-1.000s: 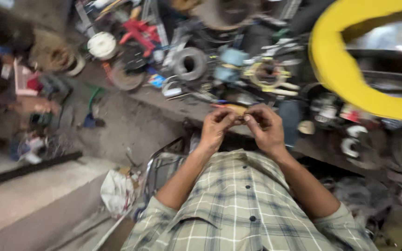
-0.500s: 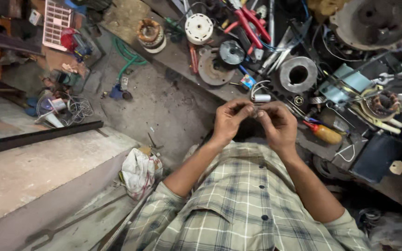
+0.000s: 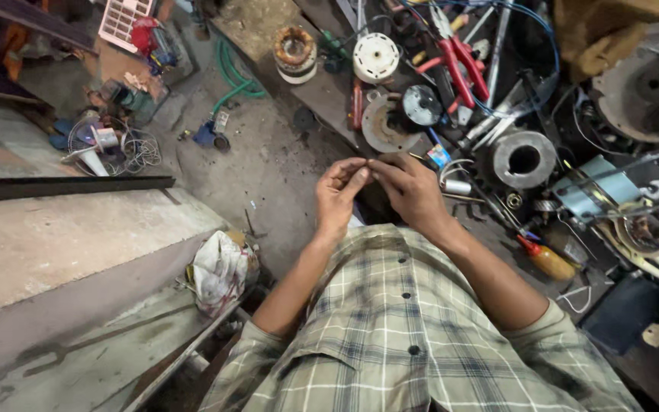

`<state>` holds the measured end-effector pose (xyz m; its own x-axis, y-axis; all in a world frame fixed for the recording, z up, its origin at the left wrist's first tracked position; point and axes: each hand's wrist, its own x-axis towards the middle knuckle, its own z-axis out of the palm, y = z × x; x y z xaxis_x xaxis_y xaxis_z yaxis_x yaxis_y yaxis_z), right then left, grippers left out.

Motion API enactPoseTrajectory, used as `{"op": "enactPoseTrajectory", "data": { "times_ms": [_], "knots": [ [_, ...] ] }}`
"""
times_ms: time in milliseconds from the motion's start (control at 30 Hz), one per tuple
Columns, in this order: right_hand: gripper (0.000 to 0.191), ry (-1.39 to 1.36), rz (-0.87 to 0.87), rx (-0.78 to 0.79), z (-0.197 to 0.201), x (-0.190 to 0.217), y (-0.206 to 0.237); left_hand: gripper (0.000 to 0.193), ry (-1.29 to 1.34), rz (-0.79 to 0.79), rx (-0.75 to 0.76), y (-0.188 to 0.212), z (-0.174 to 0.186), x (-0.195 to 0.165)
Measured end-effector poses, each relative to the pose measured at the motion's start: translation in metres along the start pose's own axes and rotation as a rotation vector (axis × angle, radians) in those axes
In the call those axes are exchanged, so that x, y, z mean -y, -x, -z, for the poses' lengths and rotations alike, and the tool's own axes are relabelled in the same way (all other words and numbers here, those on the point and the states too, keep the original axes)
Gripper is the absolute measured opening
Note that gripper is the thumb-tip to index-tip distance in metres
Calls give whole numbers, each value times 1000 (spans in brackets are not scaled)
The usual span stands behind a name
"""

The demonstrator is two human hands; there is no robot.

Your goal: The person works on an electric motor at a cluttered workbench. They hold the motor body, use pliers and a screwdriver on its parts, separate components, handle its wires, and reassemble the motor housing by hand.

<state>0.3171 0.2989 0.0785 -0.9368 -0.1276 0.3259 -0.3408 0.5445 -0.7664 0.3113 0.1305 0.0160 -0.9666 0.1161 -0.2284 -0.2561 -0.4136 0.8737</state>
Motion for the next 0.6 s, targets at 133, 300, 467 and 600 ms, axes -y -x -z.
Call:
{"op": "enactPoseTrajectory", "data": {
  "times_ms": [133,300,467,600],
  "knots": [
    [26,8,0,41,-23,-5,-33,19,11,-19,-15,-28,21,-15],
    [23,-155,-125,6,-55,-14,-82,19,-49,77,51,-76,57,-51],
    [22,-6,-104,-54,-88,-11,-130,17,-136,25,177,-136,93,-80],
    [26,29,-148,-36,-106,-4,-156,17,-84,72,234,-172,115,-88]
  ]
}}
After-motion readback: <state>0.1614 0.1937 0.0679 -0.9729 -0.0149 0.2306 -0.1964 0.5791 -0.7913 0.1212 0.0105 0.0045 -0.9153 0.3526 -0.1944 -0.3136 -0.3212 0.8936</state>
